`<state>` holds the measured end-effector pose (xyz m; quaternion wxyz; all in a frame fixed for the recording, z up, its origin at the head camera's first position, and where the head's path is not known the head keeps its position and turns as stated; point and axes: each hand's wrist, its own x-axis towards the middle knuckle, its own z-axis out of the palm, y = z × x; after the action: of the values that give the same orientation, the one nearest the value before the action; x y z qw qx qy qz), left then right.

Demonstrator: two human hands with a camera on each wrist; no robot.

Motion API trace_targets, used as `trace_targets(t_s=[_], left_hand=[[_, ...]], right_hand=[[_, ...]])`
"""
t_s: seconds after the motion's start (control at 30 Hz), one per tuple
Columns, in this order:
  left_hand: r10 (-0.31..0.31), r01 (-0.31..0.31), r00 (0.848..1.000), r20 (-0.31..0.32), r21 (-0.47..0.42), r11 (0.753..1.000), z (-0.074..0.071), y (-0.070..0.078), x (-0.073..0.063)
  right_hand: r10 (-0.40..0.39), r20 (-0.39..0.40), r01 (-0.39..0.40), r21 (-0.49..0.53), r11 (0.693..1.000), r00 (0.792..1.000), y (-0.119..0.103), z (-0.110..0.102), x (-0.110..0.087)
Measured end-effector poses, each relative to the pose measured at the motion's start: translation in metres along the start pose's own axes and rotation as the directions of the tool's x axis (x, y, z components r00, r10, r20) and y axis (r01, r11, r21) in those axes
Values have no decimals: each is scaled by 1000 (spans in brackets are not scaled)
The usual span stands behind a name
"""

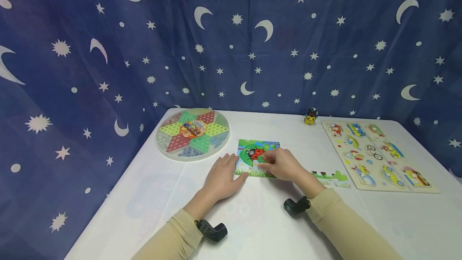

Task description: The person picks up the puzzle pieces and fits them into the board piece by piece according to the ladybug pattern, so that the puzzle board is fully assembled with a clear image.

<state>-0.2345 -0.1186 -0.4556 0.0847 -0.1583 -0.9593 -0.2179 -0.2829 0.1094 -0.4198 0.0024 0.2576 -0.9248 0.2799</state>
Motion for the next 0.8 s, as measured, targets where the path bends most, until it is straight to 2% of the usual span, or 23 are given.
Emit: trace_targets(t_s=[0.27,0.5,0.8], left_hand=[[5,-5,1000,1,5,1000,0,0,0],[-1,1,1000,8,7,1000,0,0,0],[-4,4,1000,14,17,1000,0,0,1]], right_hand=[[-1,3,1,16,1000,1000,-3,4,5],[-41,-22,41,18,999,999,-4,7,7],[-55,-21,55,18,998,998,-8,11,10]])
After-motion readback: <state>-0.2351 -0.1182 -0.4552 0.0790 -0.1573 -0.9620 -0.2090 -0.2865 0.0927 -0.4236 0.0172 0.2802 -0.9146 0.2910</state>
